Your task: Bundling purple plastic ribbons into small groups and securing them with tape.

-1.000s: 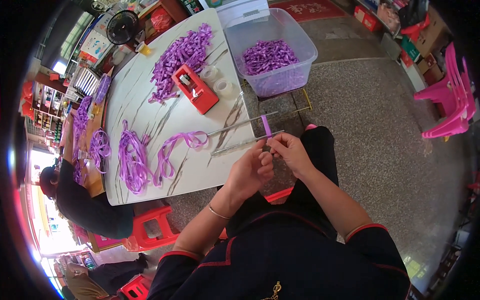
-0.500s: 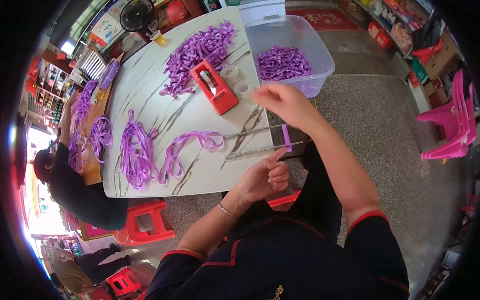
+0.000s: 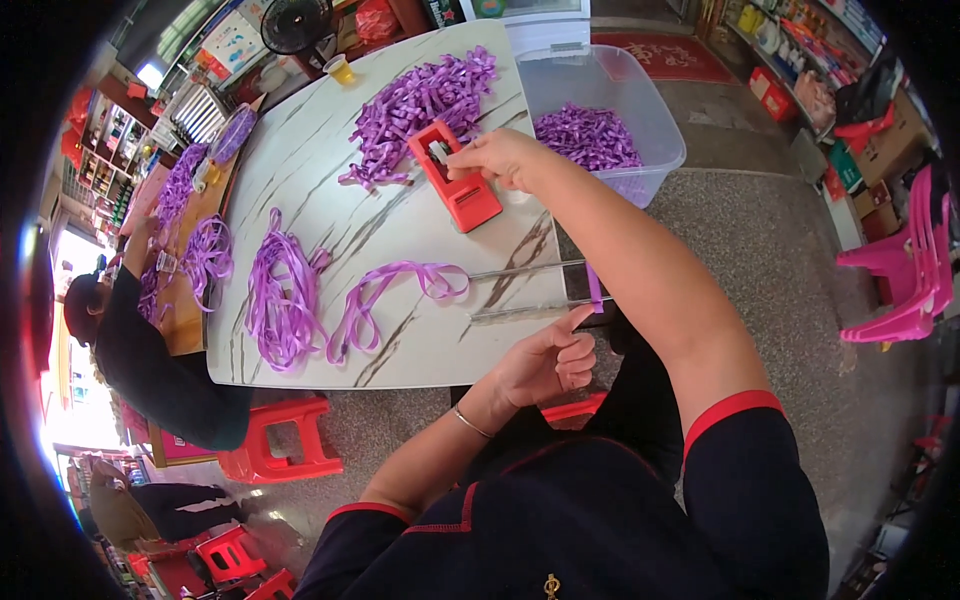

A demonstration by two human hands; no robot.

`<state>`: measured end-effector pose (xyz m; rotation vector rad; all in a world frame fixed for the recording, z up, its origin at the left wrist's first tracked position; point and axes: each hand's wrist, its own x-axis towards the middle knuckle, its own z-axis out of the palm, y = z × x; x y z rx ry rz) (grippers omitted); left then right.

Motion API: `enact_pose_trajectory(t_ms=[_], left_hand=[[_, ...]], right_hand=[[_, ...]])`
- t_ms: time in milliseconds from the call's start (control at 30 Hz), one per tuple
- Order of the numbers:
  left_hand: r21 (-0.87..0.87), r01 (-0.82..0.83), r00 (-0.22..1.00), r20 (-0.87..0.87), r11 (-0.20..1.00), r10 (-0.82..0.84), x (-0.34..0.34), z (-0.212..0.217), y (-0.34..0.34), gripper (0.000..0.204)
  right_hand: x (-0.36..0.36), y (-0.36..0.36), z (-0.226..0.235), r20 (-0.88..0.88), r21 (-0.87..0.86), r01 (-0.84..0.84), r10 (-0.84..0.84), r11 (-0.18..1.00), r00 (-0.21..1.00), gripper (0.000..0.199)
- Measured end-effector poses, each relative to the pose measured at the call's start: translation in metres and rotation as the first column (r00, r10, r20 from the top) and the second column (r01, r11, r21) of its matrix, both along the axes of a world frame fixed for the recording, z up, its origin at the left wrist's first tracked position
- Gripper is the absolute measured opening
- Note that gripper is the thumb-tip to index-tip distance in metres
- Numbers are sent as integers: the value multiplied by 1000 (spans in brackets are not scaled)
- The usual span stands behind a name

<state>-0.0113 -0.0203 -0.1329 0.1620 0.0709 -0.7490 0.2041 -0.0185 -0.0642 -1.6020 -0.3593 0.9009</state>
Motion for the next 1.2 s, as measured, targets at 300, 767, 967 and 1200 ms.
enact_pose_trajectory(t_ms=[300, 767, 967, 1200], left_hand=[[17, 4, 1000, 22, 1000, -5, -1, -2, 1, 44], [29, 1, 1000, 17, 1000, -2, 1, -2, -2, 44], [5, 21, 998, 58, 1000, -21, 0, 1, 1, 40], [57, 17, 1000, 22, 998, -18, 0, -3, 1, 38]], right_hand=[[-50, -30, -17, 90, 2, -22, 22, 1000, 996, 17], [-52, -58, -30, 824, -258, 296, 50, 920, 564, 12], [-49, -126, -3, 459, -409, -263, 446, 874, 768, 19], [-63, -132, 10, 290, -800, -265, 733, 538, 615, 20]])
